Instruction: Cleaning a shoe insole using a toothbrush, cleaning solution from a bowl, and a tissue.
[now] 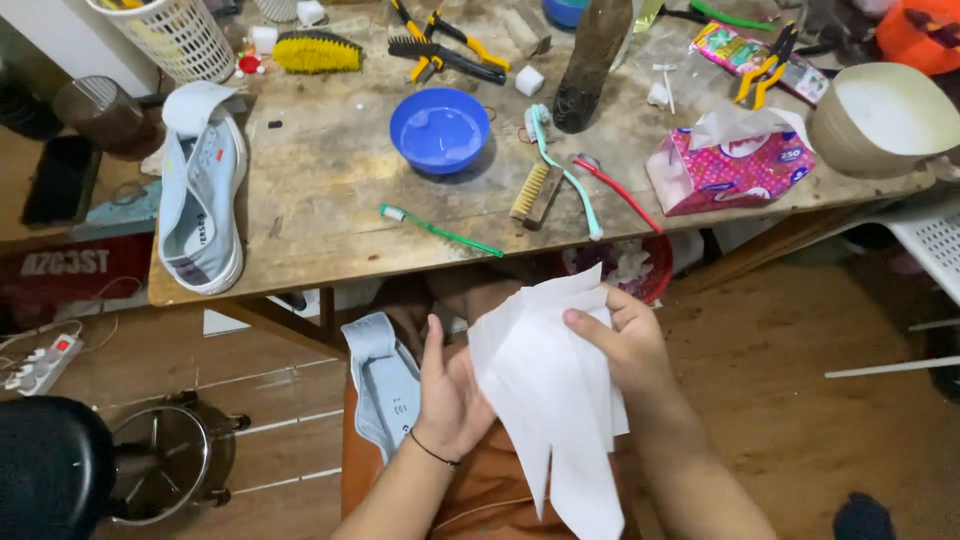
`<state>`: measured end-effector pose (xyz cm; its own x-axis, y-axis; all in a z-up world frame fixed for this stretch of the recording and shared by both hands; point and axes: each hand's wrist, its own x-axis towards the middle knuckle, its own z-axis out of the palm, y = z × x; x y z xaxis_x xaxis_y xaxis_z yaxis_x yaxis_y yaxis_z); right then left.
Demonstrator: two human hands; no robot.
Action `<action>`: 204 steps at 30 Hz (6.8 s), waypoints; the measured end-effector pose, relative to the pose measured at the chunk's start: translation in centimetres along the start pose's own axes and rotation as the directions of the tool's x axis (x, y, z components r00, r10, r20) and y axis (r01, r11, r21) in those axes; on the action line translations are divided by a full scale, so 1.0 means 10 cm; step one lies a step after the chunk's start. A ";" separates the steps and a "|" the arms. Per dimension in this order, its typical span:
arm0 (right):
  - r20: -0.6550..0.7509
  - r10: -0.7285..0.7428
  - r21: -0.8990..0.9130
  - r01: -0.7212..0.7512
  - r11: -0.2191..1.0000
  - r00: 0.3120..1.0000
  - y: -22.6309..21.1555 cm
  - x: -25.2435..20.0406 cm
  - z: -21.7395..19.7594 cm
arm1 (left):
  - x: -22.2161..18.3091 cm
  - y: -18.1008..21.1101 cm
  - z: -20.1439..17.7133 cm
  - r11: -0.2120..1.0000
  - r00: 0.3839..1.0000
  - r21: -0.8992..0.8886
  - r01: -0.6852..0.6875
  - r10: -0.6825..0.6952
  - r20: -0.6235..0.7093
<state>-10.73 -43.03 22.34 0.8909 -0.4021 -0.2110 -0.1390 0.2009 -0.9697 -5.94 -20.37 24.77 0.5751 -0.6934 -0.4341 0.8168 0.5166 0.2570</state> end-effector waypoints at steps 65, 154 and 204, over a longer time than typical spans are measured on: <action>0.267 -0.156 -0.814 0.309 0.492 0.951 1.38 -0.10 0.54 | 0.81 -0.84 -0.98 0.967 0.733 0.124 -0.221 0.248 -0.633; 0.587 0.378 -0.440 -0.109 0.891 0.716 1.65 -0.20 1.31 | -1.87 0.82 -1.62 0.667 0.669 -0.076 -0.741 0.725 -0.161; 0.836 -0.064 -0.080 0.236 0.968 0.545 1.90 0.09 1.02 | -1.32 0.54 -1.91 0.808 0.821 -0.197 -0.556 0.570 0.020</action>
<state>-8.14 -30.53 5.00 0.8561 0.5144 0.0497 0.0413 0.0277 -0.9988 -10.01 1.13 15.42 0.9390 -0.2852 -0.1925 0.3309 0.9017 0.2784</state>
